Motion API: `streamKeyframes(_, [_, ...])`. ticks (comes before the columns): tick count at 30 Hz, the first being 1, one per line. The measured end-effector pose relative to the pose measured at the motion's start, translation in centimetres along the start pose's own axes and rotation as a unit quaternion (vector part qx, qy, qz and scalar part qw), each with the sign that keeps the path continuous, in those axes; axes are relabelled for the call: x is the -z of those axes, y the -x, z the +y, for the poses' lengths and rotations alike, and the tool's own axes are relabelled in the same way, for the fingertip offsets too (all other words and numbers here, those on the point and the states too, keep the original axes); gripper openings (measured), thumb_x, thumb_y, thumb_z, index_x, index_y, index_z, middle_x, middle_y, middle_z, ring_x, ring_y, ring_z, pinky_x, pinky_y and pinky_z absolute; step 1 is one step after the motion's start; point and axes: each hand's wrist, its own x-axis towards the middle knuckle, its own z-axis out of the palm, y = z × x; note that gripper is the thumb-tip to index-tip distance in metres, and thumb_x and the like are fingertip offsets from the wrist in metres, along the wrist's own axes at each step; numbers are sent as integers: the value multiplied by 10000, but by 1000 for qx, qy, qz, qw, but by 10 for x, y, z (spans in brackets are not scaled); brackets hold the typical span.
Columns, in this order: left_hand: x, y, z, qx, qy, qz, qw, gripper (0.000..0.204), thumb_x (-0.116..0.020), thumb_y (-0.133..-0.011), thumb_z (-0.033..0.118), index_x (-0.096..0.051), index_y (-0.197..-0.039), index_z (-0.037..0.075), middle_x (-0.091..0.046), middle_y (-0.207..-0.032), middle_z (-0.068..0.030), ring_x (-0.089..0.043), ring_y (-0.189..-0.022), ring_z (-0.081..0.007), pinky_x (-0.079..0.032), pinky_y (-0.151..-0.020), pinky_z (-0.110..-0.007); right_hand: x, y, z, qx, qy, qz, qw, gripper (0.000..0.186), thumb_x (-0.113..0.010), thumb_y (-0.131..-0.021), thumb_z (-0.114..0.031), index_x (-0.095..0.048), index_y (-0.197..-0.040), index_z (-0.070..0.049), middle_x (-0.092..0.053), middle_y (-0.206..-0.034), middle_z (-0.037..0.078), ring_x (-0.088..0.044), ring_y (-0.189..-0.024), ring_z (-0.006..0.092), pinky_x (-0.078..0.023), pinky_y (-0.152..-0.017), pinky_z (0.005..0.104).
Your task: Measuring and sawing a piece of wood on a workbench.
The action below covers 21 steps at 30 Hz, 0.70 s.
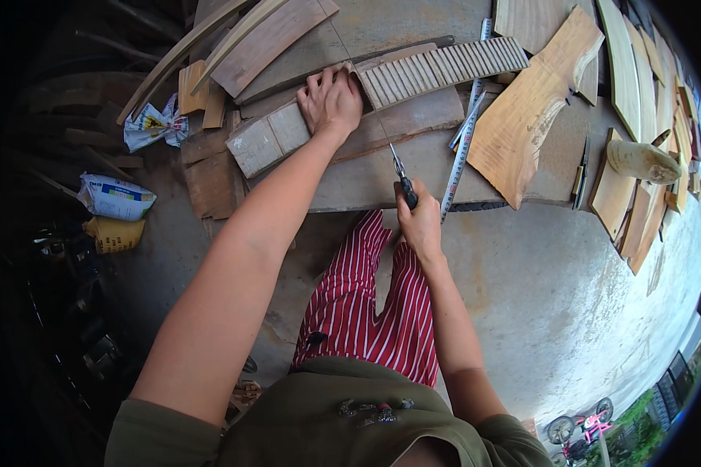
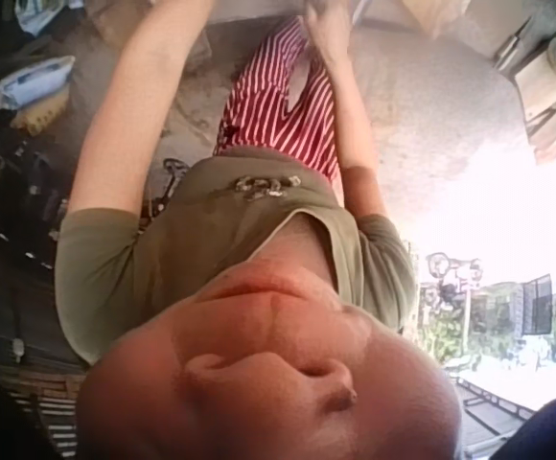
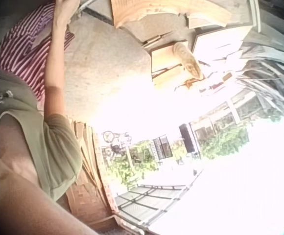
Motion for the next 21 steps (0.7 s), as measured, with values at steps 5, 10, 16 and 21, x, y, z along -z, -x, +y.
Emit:
streamKeyframes(5, [7,1,0,5,18,-6,1000,381,-448,-1009,338,-647,-1299,192,-602,-1318,-8,-478,-1244,-242,-298,-1065,-453,27,75,22,-12,-21,-13,1000,136,-621,-911,-129,-576,-922,-2,-577,-683,257,-623,-707,484,-482,-630,488])
streamKeyframes(10, [9,0,9,1,21,-8,1000,369,-445,-1014,318,-645,-1286,170,-604,-1312,-5,-505,-1234,-240,-324,-1061,-452,2,10,-2,0,-4,7,1000,165,-625,-912,-158,-573,-909,-1,-598,-714,273,-628,-743,492,-479,-656,522])
streamKeyframes(16, [7,0,2,2,24,-10,1000,394,-427,-1020,340,-638,-1306,169,-600,-1332,-13,-509,-1242,-236,-324,-1058,-443,-10,-19,-15,18,-23,15,999,221,-625,-926,-220,-586,-914,-3,-617,-752,299,-616,-782,514,-465,-682,560])
streamKeyframes(21, [6,3,7,27,-14,-27,999,407,-397,-1039,356,-603,-1356,208,-566,-1386,11,-498,-1278,-222,-231,-1118,-581,-8,-21,-12,5,-21,8,1000,243,-627,-933,-242,-582,-902,-5,-618,-749,302,-616,-788,514,-465,-694,566])
